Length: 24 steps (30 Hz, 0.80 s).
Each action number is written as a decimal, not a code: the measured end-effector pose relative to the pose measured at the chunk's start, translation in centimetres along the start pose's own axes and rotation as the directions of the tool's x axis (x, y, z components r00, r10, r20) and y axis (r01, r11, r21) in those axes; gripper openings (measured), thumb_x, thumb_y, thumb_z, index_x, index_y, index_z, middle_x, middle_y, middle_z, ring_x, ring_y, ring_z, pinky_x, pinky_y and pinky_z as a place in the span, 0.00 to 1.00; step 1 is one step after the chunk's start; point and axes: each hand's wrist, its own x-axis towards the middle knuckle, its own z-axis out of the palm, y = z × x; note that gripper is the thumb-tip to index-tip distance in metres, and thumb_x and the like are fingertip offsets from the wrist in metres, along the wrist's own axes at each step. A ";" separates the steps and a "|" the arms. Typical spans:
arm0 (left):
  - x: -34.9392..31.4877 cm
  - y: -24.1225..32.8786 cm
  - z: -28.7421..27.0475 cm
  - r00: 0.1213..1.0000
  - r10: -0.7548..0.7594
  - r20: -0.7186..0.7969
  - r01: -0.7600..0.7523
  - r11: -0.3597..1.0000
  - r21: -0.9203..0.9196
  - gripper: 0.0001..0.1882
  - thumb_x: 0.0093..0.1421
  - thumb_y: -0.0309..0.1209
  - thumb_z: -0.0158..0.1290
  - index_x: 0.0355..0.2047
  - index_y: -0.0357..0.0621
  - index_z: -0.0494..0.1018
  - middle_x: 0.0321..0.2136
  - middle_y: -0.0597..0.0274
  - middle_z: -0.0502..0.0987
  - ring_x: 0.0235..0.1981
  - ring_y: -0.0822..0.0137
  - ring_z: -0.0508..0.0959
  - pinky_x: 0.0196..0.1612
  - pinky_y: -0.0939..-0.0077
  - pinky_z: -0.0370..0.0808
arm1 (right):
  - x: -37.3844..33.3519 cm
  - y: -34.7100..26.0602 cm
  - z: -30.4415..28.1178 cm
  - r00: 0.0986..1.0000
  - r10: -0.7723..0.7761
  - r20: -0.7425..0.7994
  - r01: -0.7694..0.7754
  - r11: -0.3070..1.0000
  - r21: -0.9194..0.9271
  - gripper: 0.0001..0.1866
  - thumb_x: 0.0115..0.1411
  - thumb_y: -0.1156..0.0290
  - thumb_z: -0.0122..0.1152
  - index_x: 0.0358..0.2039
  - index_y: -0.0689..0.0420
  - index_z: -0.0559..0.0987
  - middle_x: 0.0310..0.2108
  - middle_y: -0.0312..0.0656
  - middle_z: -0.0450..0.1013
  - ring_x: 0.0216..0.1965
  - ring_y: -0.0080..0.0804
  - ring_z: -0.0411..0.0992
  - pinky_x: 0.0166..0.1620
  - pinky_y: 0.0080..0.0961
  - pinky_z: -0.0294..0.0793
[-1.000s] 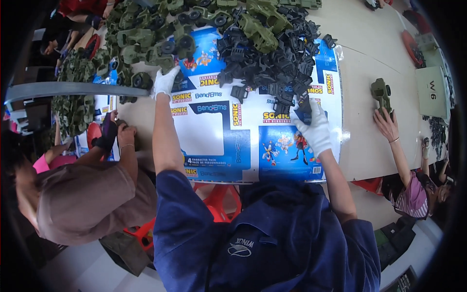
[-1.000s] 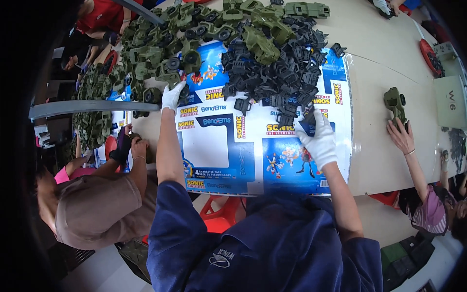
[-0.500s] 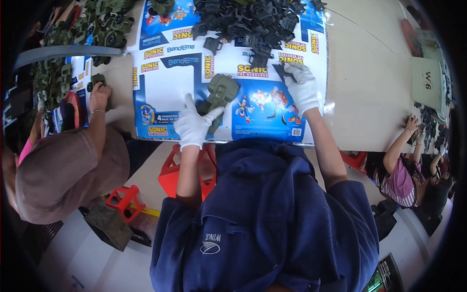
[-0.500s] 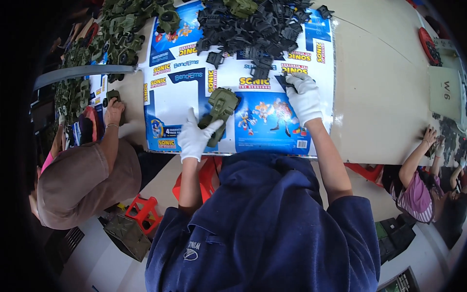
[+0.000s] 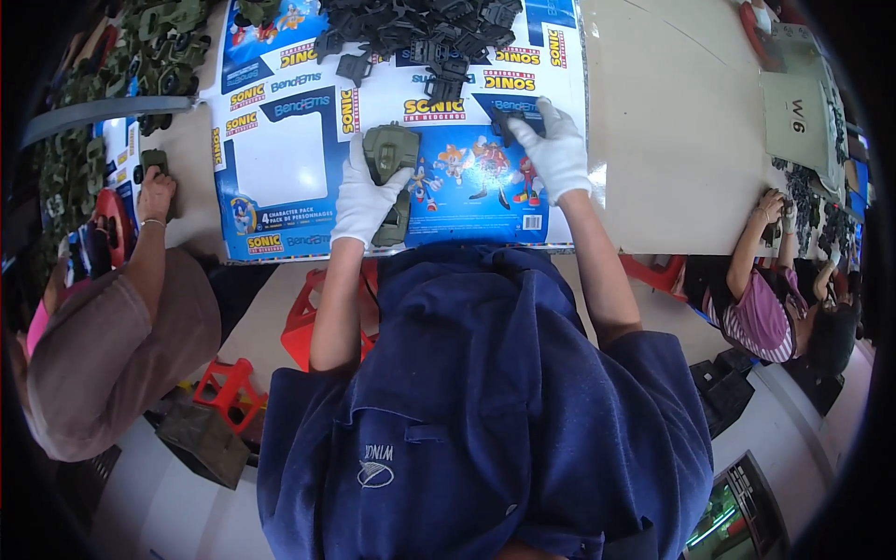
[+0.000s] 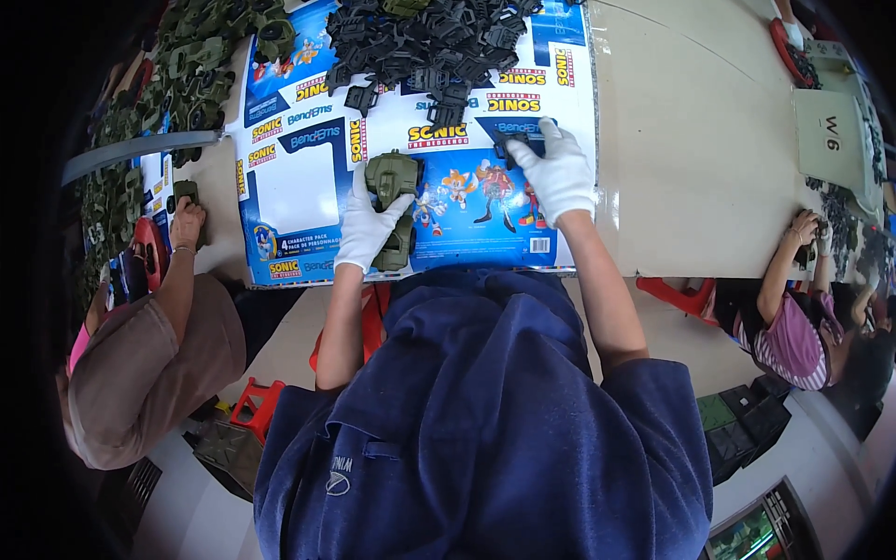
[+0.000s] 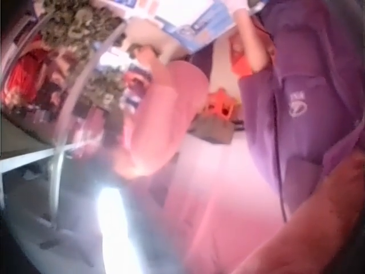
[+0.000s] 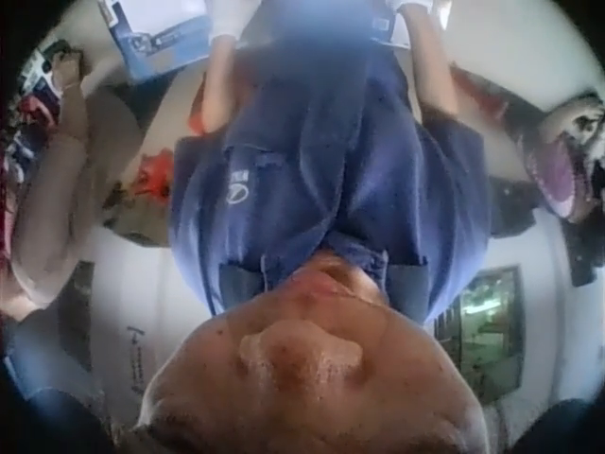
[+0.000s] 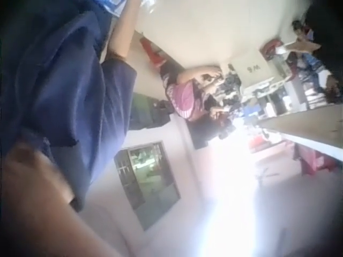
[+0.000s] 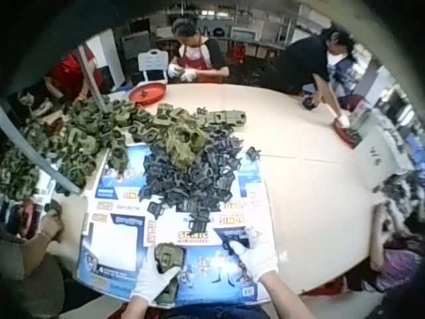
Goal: Assembling plastic toy military vehicles by hand at a production line table.
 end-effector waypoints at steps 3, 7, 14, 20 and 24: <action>0.0 0.0 0.6 0.997 0.055 -0.061 -0.060 0.995 -0.081 0.50 0.49 0.44 0.69 0.67 0.51 0.54 0.55 0.39 0.70 0.53 0.41 0.75 0.54 0.57 0.74 | 1.1 0.4 2.1 0.984 -0.175 -0.015 0.164 0.943 -0.289 0.26 0.56 0.61 0.68 0.52 0.62 0.79 0.50 0.57 0.75 0.49 0.47 0.76 0.53 0.31 0.74; -0.7 1.8 -0.6 0.998 0.034 0.053 -0.024 0.984 -0.175 0.44 0.49 0.37 0.69 0.65 0.54 0.60 0.53 0.42 0.72 0.53 0.44 0.75 0.56 0.61 0.73 | 0.6 -1.1 1.9 0.987 -0.154 -0.054 0.161 0.971 0.174 0.09 0.54 0.74 0.65 0.36 0.60 0.82 0.42 0.50 0.79 0.40 0.46 0.79 0.48 0.33 0.77; -1.5 2.2 -0.6 0.996 0.018 0.084 -0.008 0.993 -0.122 0.44 0.47 0.39 0.70 0.64 0.55 0.61 0.48 0.45 0.74 0.51 0.47 0.77 0.54 0.61 0.75 | -2.0 1.4 -0.6 0.694 -0.661 0.286 0.709 0.696 -0.115 0.07 0.45 0.82 0.64 0.28 0.61 0.80 0.45 0.50 0.78 0.43 0.42 0.79 0.46 0.34 0.79; -1.9 2.4 -0.3 0.999 0.023 0.034 -0.018 0.989 -0.144 0.43 0.46 0.37 0.70 0.62 0.54 0.63 0.48 0.46 0.75 0.49 0.50 0.79 0.52 0.63 0.76 | -2.7 -1.6 0.1 0.886 -0.461 0.043 0.462 0.873 -0.157 0.27 0.55 0.60 0.69 0.54 0.55 0.76 0.50 0.52 0.76 0.47 0.49 0.77 0.50 0.37 0.77; -2.4 4.3 -1.0 0.983 -0.078 0.163 0.130 0.931 -0.341 0.43 0.48 0.34 0.70 0.63 0.51 0.63 0.49 0.47 0.77 0.50 0.59 0.79 0.51 0.69 0.76 | -1.2 -0.7 2.8 0.905 -0.377 0.196 0.421 0.858 -0.294 0.33 0.54 0.59 0.70 0.59 0.56 0.74 0.50 0.54 0.76 0.48 0.50 0.76 0.51 0.35 0.76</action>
